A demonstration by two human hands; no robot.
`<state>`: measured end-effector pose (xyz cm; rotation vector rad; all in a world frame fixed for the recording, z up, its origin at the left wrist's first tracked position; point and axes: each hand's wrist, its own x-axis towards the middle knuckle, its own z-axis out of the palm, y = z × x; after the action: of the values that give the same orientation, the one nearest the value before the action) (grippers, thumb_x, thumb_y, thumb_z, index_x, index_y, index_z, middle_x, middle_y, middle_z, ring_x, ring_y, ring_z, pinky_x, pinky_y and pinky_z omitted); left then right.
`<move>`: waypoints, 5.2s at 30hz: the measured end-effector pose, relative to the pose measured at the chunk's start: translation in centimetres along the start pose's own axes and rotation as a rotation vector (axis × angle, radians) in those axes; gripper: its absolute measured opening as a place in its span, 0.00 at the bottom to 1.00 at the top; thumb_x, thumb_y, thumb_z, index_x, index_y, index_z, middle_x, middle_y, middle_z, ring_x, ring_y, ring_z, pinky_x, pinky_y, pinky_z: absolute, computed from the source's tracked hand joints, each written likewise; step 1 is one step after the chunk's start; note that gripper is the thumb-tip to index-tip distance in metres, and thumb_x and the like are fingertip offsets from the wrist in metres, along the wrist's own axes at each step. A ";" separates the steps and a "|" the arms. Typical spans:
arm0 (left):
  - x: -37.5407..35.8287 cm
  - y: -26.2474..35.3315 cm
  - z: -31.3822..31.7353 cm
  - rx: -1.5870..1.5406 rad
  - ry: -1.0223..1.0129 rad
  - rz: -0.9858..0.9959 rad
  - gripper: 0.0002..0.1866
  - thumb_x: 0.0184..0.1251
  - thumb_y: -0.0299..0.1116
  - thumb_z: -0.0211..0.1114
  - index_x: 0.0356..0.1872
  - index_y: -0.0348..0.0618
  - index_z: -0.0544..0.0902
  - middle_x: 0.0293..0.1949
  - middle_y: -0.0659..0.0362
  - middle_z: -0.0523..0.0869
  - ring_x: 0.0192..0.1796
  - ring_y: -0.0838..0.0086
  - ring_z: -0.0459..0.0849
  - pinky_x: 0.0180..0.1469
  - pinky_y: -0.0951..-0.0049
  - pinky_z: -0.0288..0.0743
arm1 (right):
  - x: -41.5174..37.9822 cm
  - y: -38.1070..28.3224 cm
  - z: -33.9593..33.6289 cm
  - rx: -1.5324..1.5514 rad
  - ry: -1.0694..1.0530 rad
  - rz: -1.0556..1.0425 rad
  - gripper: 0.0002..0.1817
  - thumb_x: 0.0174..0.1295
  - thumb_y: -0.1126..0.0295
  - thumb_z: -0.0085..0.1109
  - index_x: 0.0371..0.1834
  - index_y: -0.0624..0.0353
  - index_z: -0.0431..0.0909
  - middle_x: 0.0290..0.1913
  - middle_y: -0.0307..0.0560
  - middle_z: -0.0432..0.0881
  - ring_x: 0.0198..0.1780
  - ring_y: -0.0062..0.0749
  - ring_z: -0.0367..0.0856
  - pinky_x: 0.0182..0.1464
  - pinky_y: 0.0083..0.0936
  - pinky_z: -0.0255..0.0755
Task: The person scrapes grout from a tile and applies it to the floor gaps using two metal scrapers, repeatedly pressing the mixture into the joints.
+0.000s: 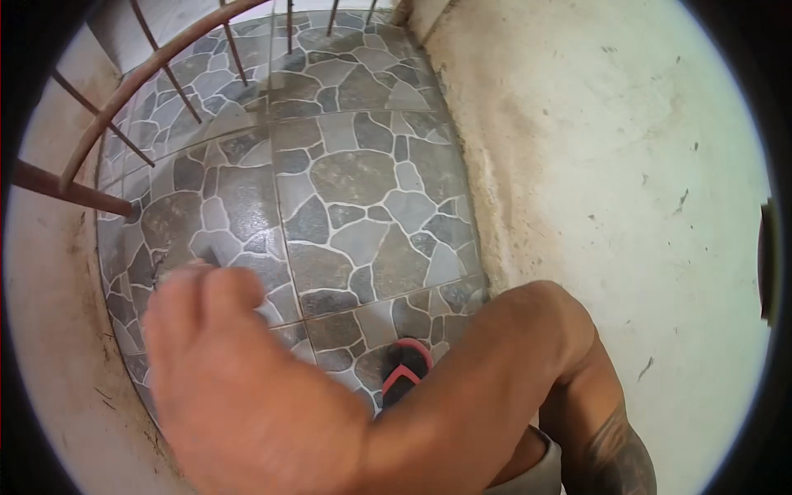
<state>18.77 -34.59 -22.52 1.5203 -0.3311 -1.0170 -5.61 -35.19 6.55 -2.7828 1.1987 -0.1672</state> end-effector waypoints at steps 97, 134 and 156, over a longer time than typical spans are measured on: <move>-2.6 10.9 -6.8 0.626 -1.139 -0.460 0.23 0.79 0.31 0.53 0.71 0.36 0.67 0.48 0.64 0.82 0.48 0.83 0.77 0.53 0.79 0.71 | 1.8 16.9 23.7 -0.059 -0.227 -0.100 0.30 0.53 0.66 0.71 0.63 0.51 0.76 0.62 0.58 0.72 0.59 0.54 0.74 0.61 0.45 0.70; -2.5 10.5 -3.8 0.779 -1.102 -0.454 0.25 0.77 0.35 0.55 0.70 0.36 0.69 0.54 0.59 0.83 0.51 0.81 0.80 0.55 0.79 0.73 | -5.6 8.3 26.1 0.015 -0.040 -0.136 0.18 0.59 0.72 0.54 0.53 0.58 0.80 0.48 0.61 0.77 0.51 0.52 0.76 0.52 0.43 0.72; -2.6 8.6 -1.5 0.700 -0.994 -0.501 0.27 0.76 0.35 0.56 0.71 0.33 0.66 0.60 0.56 0.80 0.57 0.79 0.81 0.60 0.77 0.75 | -8.2 5.8 27.4 -0.007 -0.197 -0.075 0.15 0.61 0.69 0.54 0.49 0.59 0.81 0.49 0.59 0.79 0.57 0.51 0.77 0.58 0.44 0.72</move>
<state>21.29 -33.80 -13.81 1.6153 -1.1264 -2.2054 -11.44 -31.66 -21.80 -2.7737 1.0521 0.1030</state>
